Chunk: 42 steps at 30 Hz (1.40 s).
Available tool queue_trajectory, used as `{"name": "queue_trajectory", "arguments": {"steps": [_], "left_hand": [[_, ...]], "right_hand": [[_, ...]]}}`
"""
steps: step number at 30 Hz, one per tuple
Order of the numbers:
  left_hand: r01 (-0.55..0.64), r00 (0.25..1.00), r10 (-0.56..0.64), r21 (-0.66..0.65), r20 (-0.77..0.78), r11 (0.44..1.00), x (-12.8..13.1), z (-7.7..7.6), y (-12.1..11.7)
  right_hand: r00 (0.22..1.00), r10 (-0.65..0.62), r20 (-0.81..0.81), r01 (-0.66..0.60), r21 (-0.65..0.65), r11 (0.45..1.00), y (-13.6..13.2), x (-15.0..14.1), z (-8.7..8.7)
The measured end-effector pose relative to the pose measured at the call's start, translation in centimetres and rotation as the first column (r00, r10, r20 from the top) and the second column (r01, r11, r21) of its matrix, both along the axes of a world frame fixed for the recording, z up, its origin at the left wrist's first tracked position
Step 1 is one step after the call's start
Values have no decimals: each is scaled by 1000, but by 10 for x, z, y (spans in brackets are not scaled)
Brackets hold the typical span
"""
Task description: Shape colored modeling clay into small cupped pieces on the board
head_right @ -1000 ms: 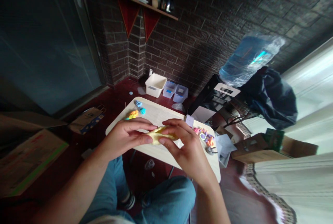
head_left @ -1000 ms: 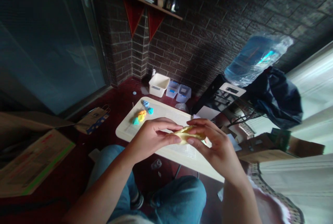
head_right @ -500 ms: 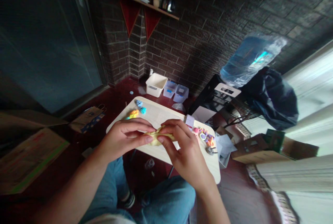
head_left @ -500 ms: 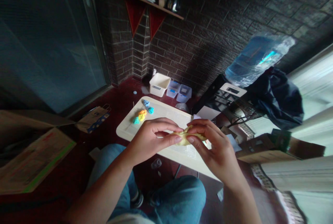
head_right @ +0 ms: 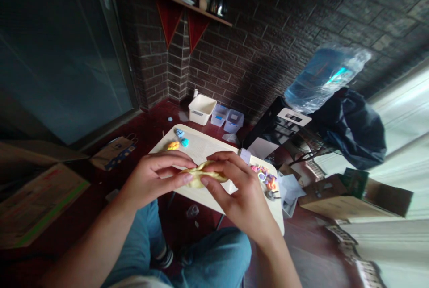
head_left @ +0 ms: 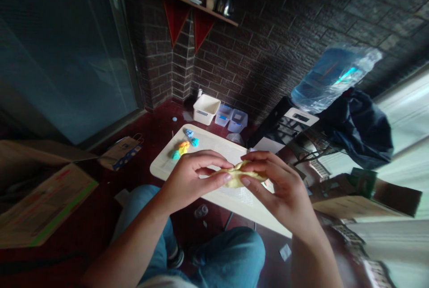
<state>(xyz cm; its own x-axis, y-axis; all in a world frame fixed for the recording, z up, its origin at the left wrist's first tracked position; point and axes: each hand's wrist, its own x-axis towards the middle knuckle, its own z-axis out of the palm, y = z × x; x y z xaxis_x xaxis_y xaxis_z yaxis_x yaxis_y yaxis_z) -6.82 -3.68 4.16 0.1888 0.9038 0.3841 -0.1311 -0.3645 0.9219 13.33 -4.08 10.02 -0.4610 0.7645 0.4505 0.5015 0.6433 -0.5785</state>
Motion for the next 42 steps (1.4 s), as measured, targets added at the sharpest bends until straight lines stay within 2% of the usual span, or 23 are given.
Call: {"name": "queue_trajectory", "arguments": {"steps": [12, 20, 27, 31, 35, 42], "left_hand": [[-64, 997, 68, 96, -36, 993, 1, 2, 1], [-139, 980, 160, 163, -122, 977, 6, 3, 5], [-204, 941, 273, 307, -200, 930, 9, 7, 6], [-191, 938, 272, 338, -214, 922, 9, 12, 6], [-154, 944, 229, 295, -237, 943, 9, 16, 2], [-100, 945, 178, 278, -272, 955, 8, 20, -5]], "right_hand": [[993, 121, -11, -121, 22, 992, 5, -2, 1], [998, 69, -3, -68, 101, 993, 7, -8, -4], [999, -23, -35, 26, 97, 995, 7, -12, -7], [994, -87, -61, 91, 76, 993, 7, -11, -9], [985, -152, -87, 155, 35, 987, 7, -10, -11], [991, -136, -19, 136, 36, 990, 7, -11, -7]]}}
